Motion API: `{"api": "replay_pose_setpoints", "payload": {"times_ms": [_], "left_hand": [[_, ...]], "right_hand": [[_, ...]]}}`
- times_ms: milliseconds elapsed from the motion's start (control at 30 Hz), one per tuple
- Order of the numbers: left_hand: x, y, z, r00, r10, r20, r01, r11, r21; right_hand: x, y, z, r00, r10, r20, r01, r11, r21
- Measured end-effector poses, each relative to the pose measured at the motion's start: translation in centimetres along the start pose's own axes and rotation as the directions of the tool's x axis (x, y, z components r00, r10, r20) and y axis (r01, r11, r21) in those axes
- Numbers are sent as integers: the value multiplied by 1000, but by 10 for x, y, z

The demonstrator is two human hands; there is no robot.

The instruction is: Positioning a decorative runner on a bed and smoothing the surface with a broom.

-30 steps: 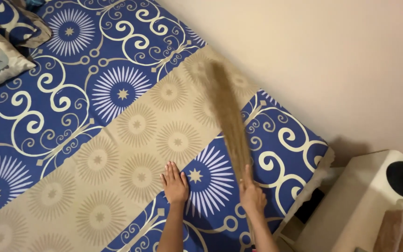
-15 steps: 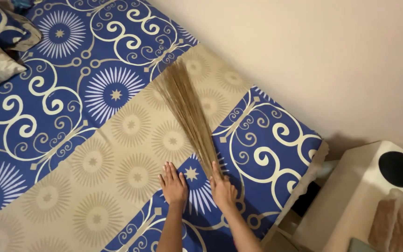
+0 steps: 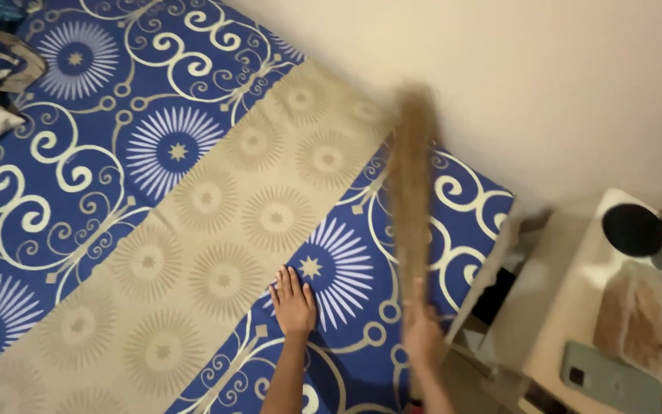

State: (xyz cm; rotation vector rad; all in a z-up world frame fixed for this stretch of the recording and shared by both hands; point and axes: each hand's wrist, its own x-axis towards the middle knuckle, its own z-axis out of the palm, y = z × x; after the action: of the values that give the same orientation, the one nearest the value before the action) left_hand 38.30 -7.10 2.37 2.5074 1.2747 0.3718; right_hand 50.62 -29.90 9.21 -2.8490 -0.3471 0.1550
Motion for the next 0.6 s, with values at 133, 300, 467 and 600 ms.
{"api": "replay_pose_setpoints", "payload": {"times_ms": [133,300,467,600], "left_hand": [[-25,6,9,992,127,-19,-125,989,79],[-47,2,15,973,227,46,-231,953,195],[-57,5,-15,958,149,244,-177,979,97],[-72,-9,-9,967,197,160,-210,976,64]], "right_hand": [[-47,-61,26,943,-333,4,332,940,83],[-64,-98,35,874,-227,430,233,972,40],[-53,-31,12,974,88,210,-65,992,-112],[-55,26,-16,893,422,156,-365,882,-297]]}}
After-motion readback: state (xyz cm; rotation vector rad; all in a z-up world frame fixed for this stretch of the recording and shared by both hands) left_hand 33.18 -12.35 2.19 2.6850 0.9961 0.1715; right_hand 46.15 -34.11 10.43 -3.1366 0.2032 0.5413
